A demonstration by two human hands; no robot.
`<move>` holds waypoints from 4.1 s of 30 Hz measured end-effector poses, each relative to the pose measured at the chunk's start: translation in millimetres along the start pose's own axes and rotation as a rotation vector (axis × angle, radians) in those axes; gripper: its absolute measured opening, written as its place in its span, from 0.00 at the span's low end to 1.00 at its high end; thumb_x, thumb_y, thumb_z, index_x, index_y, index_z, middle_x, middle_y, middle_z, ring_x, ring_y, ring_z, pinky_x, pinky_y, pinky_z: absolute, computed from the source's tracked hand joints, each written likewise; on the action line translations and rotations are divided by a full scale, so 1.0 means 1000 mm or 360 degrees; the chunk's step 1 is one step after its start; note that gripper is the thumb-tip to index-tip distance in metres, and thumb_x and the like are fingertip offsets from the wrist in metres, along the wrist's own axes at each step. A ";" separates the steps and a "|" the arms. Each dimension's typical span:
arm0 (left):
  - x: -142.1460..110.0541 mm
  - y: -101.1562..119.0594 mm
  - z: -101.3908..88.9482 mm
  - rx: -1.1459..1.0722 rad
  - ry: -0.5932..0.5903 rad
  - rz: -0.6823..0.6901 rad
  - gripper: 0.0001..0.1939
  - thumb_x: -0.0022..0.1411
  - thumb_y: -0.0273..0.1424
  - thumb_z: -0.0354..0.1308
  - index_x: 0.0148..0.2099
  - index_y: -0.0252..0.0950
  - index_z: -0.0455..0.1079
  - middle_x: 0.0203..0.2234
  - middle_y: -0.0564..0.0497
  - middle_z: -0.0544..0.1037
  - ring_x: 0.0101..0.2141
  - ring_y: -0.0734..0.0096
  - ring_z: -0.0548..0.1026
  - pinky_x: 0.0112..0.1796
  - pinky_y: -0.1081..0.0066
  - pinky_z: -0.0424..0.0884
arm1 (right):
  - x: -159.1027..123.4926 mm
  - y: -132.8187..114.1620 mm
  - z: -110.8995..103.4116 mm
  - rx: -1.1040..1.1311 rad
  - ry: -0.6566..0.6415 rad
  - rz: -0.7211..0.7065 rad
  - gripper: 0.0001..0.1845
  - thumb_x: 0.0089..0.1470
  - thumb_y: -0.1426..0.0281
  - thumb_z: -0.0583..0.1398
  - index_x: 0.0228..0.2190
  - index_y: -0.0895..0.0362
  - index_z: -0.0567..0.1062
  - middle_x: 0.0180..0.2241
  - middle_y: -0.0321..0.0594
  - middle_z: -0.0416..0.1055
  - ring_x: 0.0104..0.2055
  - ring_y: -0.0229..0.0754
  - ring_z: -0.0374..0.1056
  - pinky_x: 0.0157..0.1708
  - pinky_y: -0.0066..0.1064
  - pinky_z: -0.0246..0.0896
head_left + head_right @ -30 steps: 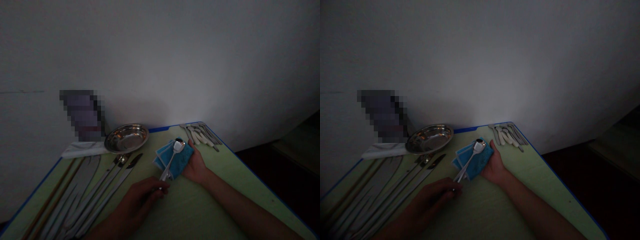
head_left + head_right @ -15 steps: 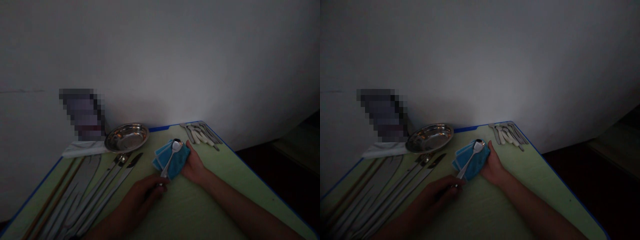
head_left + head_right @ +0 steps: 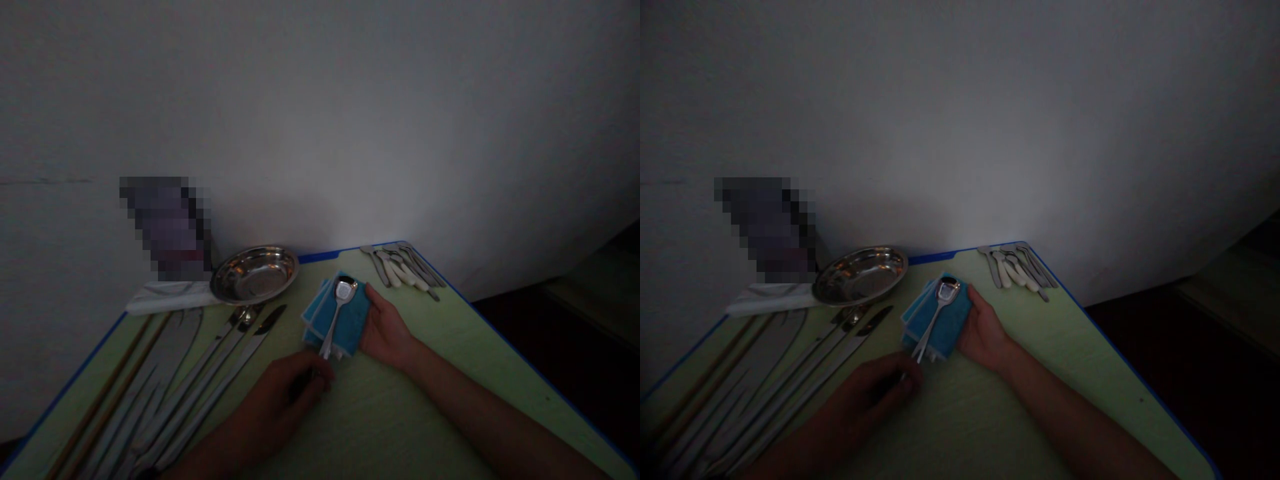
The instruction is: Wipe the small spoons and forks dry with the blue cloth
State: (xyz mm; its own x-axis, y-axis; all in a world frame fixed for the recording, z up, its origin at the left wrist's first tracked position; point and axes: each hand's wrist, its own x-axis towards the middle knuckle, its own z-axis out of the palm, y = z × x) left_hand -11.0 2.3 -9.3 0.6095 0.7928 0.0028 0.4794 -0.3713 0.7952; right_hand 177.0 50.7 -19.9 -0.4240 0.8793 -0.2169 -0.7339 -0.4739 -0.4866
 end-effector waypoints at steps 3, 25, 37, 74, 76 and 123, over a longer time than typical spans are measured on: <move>-0.005 0.000 0.000 0.0035 -0.0106 0.0046 0.07 0.59 0.26 0.49 0.35 0.39 0.68 0.27 0.56 0.73 0.30 0.73 0.70 0.32 0.77 0.64 | 0.000 -0.001 -0.001 -0.0008 0.0028 -0.0021 0.26 0.57 0.57 0.42 0.42 0.61 0.68 0.33 0.42 0.74 0.39 0.41 0.69 0.48 0.40 0.55; -0.002 -0.001 0.002 -0.0191 -0.0055 -0.0073 0.13 0.57 0.30 0.55 0.45 0.43 0.63 0.24 0.58 0.66 0.26 0.74 0.66 0.27 0.77 0.63 | -0.004 -0.003 -0.001 -0.0033 -0.0034 0.0086 0.31 0.54 0.51 0.41 0.40 0.61 0.69 0.31 0.43 0.74 0.39 0.43 0.69 0.47 0.42 0.56; 0.002 -0.001 0.006 -0.0288 -0.0004 -0.0180 0.11 0.52 0.27 0.58 0.36 0.38 0.59 0.24 0.59 0.66 0.24 0.76 0.64 0.25 0.77 0.60 | -0.003 -0.003 -0.001 -0.0036 -0.0082 0.0117 0.30 0.54 0.52 0.41 0.40 0.61 0.69 0.33 0.45 0.74 0.40 0.44 0.69 0.47 0.43 0.56; 0.001 0.002 0.007 0.0244 0.0043 -0.0244 0.14 0.61 0.36 0.45 0.30 0.35 0.66 0.17 0.57 0.67 0.19 0.76 0.65 0.21 0.77 0.56 | -0.004 0.005 -0.012 -0.0397 -0.0187 0.0112 0.12 0.39 0.71 0.56 0.31 0.60 0.69 0.29 0.39 0.73 0.38 0.42 0.68 0.45 0.38 0.57; 0.002 0.003 0.006 0.0158 0.0040 -0.0250 0.14 0.62 0.36 0.45 0.30 0.35 0.66 0.17 0.57 0.68 0.19 0.76 0.66 0.21 0.77 0.57 | -0.004 0.004 -0.013 -0.0404 -0.0235 0.0074 0.13 0.37 0.75 0.55 0.31 0.59 0.69 0.29 0.39 0.73 0.38 0.42 0.68 0.43 0.38 0.58; -0.005 0.004 0.003 0.0543 -0.0130 0.0131 0.14 0.61 0.32 0.45 0.24 0.36 0.63 0.18 0.56 0.66 0.21 0.75 0.65 0.27 0.74 0.61 | 0.000 0.017 -0.008 -0.0443 0.0091 -0.0416 0.14 0.45 0.69 0.61 0.37 0.57 0.68 0.35 0.38 0.72 0.36 0.37 0.69 0.41 0.36 0.64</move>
State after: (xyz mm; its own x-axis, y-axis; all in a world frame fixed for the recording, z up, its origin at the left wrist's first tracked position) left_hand -9.9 -4.6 -7.9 0.6968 0.7173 -0.0012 0.6014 -0.5833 0.5460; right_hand 168.4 43.1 -35.1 -0.2059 0.9736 -0.0981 -0.6377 -0.2096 -0.7412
